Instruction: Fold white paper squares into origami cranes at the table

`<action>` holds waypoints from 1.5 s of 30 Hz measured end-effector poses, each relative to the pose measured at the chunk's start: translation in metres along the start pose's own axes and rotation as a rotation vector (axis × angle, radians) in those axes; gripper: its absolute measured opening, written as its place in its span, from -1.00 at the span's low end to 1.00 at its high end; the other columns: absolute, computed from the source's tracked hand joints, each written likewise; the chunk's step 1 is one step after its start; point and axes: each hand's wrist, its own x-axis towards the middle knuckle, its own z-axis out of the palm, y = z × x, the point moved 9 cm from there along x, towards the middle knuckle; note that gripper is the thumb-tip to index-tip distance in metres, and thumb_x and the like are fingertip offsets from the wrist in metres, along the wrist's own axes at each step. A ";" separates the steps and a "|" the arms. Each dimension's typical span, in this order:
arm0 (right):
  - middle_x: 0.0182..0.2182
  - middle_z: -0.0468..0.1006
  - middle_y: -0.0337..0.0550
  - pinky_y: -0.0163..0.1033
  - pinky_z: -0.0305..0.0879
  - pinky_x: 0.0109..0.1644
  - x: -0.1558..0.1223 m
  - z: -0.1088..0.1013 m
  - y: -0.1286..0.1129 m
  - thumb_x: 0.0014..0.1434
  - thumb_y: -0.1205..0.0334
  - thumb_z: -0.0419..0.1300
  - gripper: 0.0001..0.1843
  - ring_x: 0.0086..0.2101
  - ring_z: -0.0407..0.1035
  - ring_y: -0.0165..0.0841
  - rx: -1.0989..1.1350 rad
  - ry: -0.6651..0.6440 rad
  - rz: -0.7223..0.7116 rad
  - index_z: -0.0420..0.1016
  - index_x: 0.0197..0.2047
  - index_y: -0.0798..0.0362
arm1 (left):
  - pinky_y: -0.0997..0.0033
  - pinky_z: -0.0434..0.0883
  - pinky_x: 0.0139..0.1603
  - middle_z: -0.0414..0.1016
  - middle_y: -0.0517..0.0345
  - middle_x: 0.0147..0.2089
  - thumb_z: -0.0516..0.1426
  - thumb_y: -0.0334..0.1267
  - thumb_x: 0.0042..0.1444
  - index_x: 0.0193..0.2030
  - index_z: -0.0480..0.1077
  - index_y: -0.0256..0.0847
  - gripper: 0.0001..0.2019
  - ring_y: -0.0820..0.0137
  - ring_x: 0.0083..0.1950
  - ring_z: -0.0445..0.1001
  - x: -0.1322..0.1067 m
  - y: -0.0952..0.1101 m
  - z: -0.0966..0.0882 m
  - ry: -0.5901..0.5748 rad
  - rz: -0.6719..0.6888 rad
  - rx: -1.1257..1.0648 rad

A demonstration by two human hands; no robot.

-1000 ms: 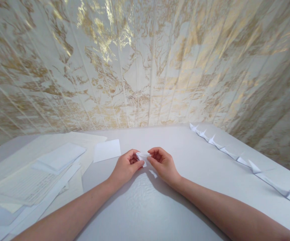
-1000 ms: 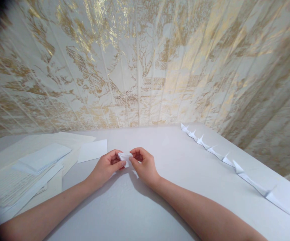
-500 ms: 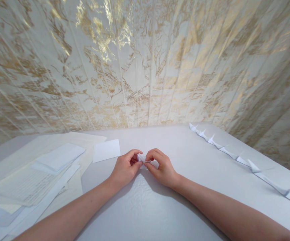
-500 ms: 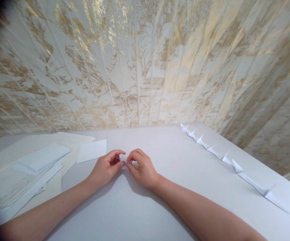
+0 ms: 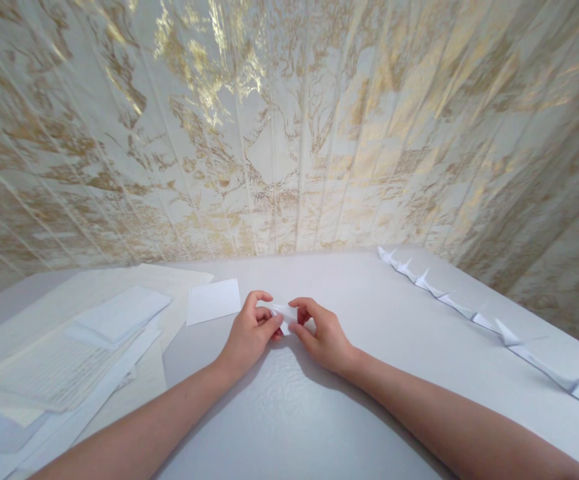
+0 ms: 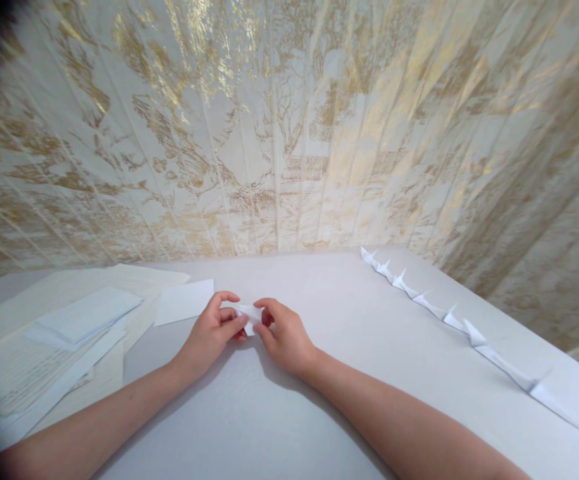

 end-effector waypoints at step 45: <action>-0.44 0.38 -0.17 -0.28 0.28 -0.33 0.003 -0.017 -0.017 0.02 0.48 0.04 -0.84 -0.40 0.31 -0.38 -0.011 0.159 -0.127 0.33 -0.46 0.03 | 0.47 0.19 -0.42 0.32 0.20 -0.49 0.18 -0.10 -0.14 -0.53 0.39 -0.29 -0.76 0.47 -0.46 0.25 -0.004 0.004 -0.007 0.130 -0.103 -0.021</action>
